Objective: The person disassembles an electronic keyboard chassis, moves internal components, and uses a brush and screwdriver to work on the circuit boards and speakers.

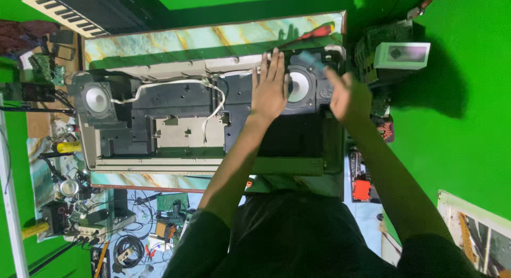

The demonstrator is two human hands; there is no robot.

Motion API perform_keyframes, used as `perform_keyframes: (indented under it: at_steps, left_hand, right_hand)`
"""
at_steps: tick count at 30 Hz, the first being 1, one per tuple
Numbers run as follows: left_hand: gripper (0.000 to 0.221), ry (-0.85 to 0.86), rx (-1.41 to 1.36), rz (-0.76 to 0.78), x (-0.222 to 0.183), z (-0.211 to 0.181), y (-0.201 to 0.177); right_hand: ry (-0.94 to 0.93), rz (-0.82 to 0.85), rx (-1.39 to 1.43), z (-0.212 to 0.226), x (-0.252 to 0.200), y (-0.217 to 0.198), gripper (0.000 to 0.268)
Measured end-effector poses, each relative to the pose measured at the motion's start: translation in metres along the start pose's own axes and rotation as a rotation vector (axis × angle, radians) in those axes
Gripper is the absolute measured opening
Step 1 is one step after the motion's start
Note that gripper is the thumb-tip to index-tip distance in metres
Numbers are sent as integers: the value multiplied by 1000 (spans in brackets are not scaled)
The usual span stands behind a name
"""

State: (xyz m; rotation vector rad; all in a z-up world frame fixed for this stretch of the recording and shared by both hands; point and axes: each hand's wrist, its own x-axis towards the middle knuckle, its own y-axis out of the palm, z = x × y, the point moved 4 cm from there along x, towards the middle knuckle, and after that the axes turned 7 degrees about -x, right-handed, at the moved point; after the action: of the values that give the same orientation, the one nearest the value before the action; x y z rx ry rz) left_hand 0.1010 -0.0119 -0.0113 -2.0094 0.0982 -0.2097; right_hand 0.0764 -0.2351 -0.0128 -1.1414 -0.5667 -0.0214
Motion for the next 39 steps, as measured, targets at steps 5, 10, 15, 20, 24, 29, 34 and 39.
perform_keyframes:
  at_steps: [5,10,15,20,24,29,34,39]
  left_hand:
    - [61,-53,39,158,14,2,32]
    - [62,-68,44,214,13,2,34]
    - [59,-109,-24,216,17,2,30]
    - [62,-112,-35,244,23,3,29]
    - [62,-114,-44,241,18,3,28]
    - [62,-121,0,272,18,2,29]
    - [62,-171,-27,323,13,0,27]
    - [63,-154,-4,333,18,-1,22]
  right_hand:
    - [-37,97,6,-3,2,2,47]
    - [-162,51,88,-1,2,1,50]
    - [-102,39,120,-9,0,9,58]
    - [26,56,130,-34,-4,28,46]
    - [40,68,143,-26,-15,25,41]
    - [70,21,237,-19,-13,17,37]
    - [103,51,304,-26,-16,28,23]
    - [74,12,90,-20,-19,10,36]
